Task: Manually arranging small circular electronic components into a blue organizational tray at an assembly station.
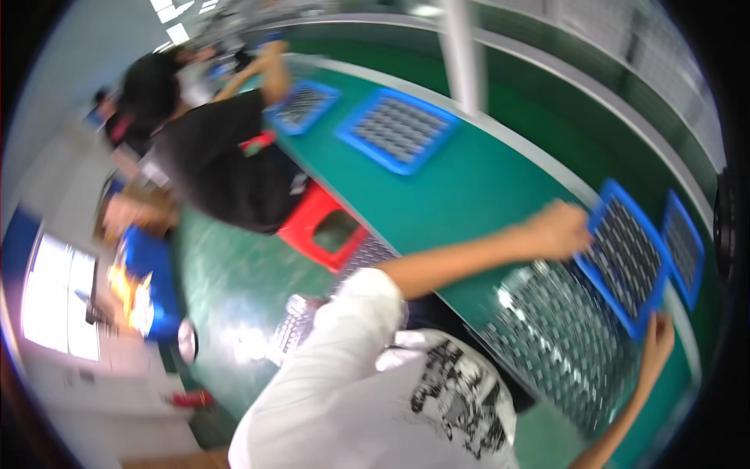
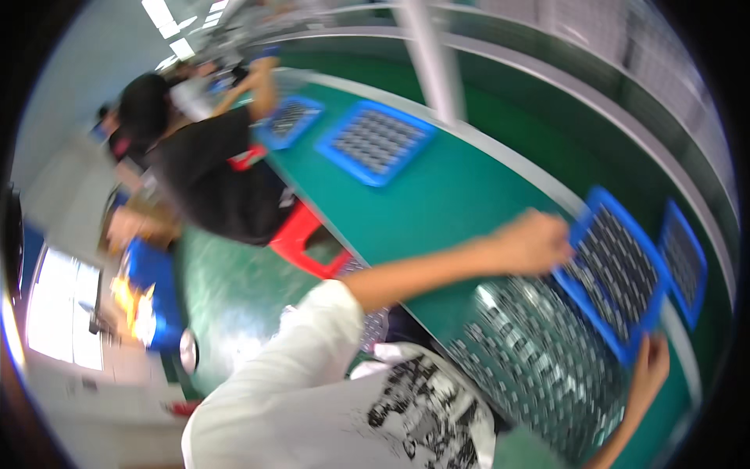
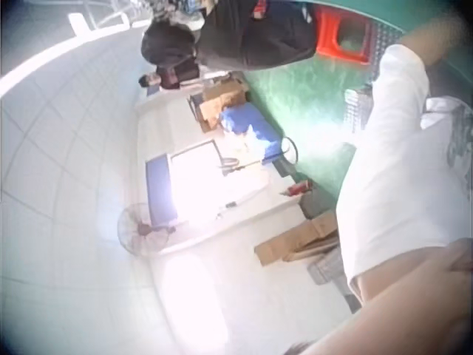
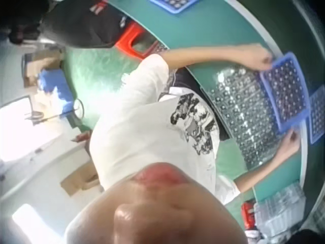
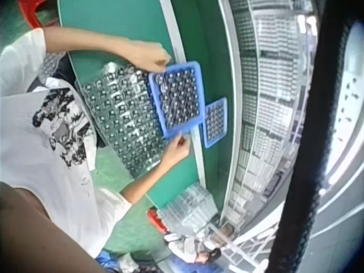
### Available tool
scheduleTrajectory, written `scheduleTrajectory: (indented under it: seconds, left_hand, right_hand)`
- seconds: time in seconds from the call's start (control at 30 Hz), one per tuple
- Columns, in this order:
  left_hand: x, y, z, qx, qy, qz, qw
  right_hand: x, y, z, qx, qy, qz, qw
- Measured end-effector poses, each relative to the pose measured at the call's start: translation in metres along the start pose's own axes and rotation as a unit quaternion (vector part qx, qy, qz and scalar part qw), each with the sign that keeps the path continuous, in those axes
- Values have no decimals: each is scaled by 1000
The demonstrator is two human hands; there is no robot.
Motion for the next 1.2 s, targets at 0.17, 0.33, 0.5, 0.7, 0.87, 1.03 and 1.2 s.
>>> scheduleTrajectory:
  seconds: [0.17, 0.33, 0.5, 0.7, 0.87, 1.03, 1.2]
  left_hand:
    - [3, 30, 4, -11, -52, -7, 999]
    - [-4, 21, 4, -84, -34, -162, 983]
    - [12, 17, 21, -88, -6, -185, 979]
    - [-15, -23, 9, -192, 20, -185, 964]
    - [-43, -38, -24, -211, 29, -329, 920]
    - [-54, -55, -47, -269, 84, -342, 896]
    - [-61, -62, -62, -288, 75, -330, 896]
  right_hand:
    - [55, -77, 19, -53, -2, 34, 998]
    - [64, -57, 29, 25, 65, 155, 985]
    - [67, -59, 17, 41, 14, 252, 967]
    - [0, 72, -5, 103, 39, 228, 968]
    - [-17, 119, -10, 162, 96, 319, 929]
    - [-41, 139, -40, 210, 107, 338, 911]
    - [-40, 143, -47, 222, 128, 350, 901]
Point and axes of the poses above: each hand's wrist, its own z-axis towards the middle knuckle, its own x-axis out of the palm, y = z × x, the point moved 1 cm from there along z, towards the middle knuckle, and after that the axes turned 11 degrees about -z, right-handed, at the moved point
